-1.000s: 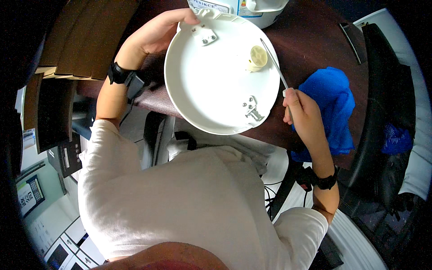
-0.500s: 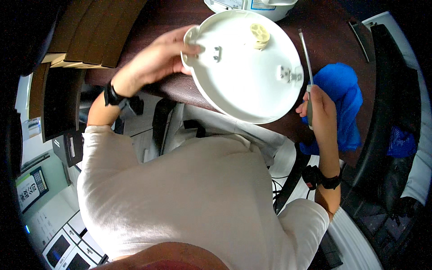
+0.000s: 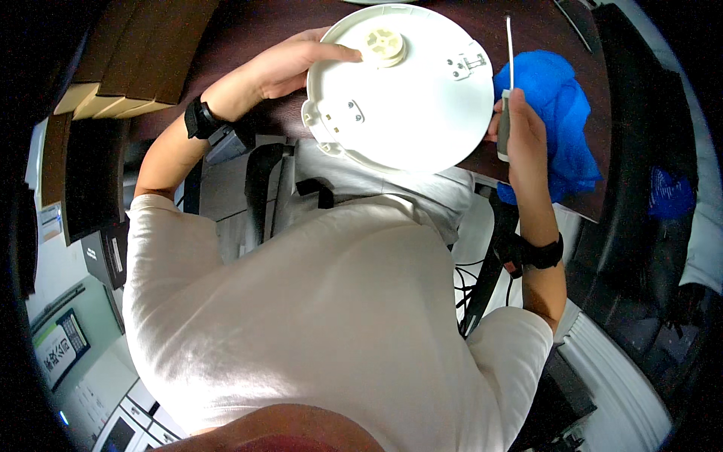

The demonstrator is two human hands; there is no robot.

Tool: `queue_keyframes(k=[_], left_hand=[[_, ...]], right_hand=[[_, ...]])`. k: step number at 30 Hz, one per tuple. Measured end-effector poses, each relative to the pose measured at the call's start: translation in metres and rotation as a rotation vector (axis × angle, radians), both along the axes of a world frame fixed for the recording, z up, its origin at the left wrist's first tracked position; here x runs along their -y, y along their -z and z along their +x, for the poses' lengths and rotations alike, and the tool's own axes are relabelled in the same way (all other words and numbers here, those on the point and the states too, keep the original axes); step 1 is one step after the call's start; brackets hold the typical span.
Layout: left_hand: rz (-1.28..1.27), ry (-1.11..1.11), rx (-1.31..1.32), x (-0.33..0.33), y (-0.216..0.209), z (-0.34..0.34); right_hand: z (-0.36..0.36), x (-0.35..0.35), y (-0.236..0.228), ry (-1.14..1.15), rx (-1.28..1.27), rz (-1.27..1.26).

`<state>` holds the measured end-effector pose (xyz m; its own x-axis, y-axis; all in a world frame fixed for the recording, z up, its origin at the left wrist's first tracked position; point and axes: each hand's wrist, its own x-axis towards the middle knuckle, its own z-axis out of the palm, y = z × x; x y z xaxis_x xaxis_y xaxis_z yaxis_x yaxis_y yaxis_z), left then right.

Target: The person uses a screwdriver to tighten screws on the back of a white circular light fixture base. They rotate the fixture to access different screw locations and continue securing the mounting hardware.

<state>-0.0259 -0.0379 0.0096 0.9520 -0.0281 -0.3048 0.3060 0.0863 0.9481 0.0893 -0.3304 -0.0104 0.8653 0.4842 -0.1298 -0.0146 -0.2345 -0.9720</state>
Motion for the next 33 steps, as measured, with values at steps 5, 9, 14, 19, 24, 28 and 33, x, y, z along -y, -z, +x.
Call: queue_keyframes(k=[5, 9, 14, 19, 24, 28, 33], left_hand=[[-0.066, -0.086, 0.231, 0.016, -0.001, 0.021], [-0.168, -0.229, 0.378, 0.042, -0.002, 0.045], [-0.203, -0.338, 0.548, 0.059, 0.024, 0.080], [-0.171, -0.326, 0.590, 0.059, 0.037, 0.083], [-0.027, -0.389, 0.654, 0.059, 0.041, 0.075], [-0.016, -0.380, 0.751, 0.055, 0.041, 0.078], [-0.052, -0.389, 0.706, 0.056, 0.038, 0.075]], right_hand=[[0.010, 0.016, -0.020, 0.152, 0.016, -0.047], [0.007, 0.050, -0.040, -0.008, 0.112, -0.082], [-0.033, 0.067, -0.033, -0.159, -0.073, -0.221], [-0.044, 0.050, -0.024, -0.230, -0.239, -0.192], [-0.045, 0.037, -0.020, -0.184, -0.283, -0.202], [-0.047, 0.030, -0.021, -0.200, -0.332, -0.254], [-0.052, 0.024, -0.021, -0.171, -0.330, -0.245]])
